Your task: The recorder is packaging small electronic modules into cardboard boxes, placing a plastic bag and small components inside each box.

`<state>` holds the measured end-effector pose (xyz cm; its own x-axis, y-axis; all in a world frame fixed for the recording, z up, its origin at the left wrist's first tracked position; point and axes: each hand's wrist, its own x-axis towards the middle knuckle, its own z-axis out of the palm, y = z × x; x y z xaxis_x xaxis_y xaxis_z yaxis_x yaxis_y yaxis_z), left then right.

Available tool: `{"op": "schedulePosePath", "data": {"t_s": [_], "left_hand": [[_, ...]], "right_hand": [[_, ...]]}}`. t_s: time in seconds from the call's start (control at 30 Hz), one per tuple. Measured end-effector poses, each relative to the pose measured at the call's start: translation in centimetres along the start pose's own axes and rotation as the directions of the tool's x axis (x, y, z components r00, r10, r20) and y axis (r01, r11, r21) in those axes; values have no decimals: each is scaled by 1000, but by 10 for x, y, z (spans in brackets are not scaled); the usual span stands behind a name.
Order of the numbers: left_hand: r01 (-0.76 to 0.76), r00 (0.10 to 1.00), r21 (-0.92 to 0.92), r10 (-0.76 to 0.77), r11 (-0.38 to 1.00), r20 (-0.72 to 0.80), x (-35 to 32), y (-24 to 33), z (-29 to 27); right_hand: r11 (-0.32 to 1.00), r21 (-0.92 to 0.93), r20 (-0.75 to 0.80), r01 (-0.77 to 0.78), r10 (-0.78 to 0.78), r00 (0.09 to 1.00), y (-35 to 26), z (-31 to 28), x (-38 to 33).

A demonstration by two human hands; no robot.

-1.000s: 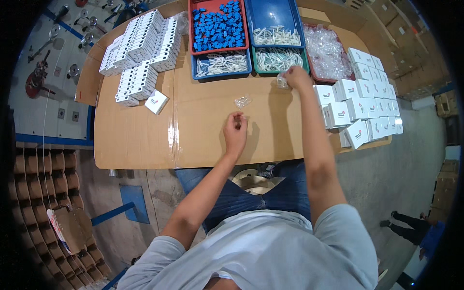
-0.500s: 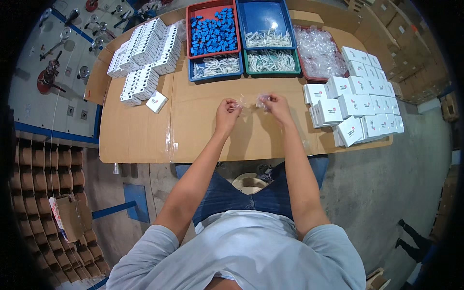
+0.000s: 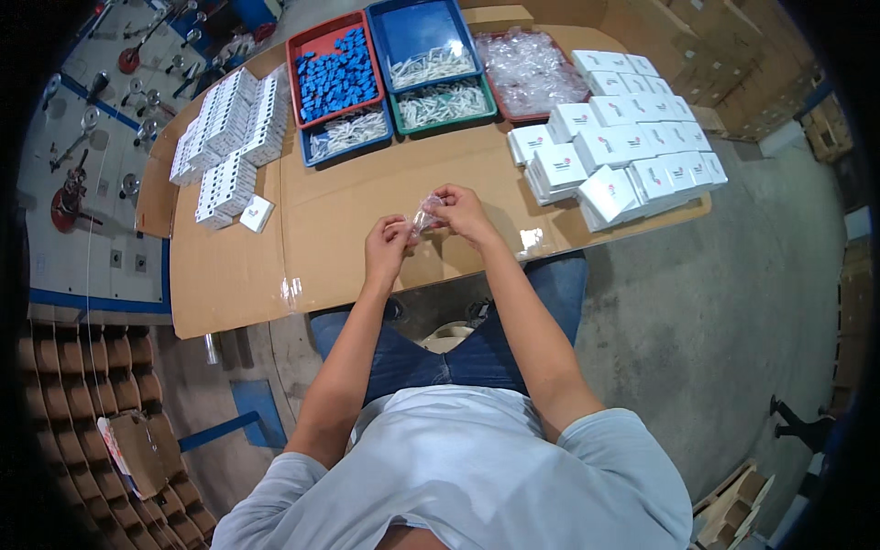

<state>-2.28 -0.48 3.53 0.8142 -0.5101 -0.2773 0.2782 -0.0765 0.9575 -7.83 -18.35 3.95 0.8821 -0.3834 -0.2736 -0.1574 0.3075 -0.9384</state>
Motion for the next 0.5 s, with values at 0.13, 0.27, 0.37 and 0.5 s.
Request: {"op": "schedulePosePath", "data": {"t_s": [0.13, 0.27, 0.37, 0.5], "left_hand": [[-309, 938, 450, 346, 838, 0, -56, -16, 12], [-222, 859, 584, -126, 781, 496, -97, -79, 6], [-264, 754, 718, -326, 644, 570, -97, -132, -13], [-273, 501, 723, -548, 635, 670, -78, -148, 1]], "right_hand": [[994, 29, -166, 109, -102, 981, -12, -28, 6], [976, -106, -392, 192, -219, 894, -54, -60, 47], [921, -376, -525, 102, -302, 796, -102, -80, 103], [843, -535, -722, 59, -493, 486, -141, -197, 183]]}}
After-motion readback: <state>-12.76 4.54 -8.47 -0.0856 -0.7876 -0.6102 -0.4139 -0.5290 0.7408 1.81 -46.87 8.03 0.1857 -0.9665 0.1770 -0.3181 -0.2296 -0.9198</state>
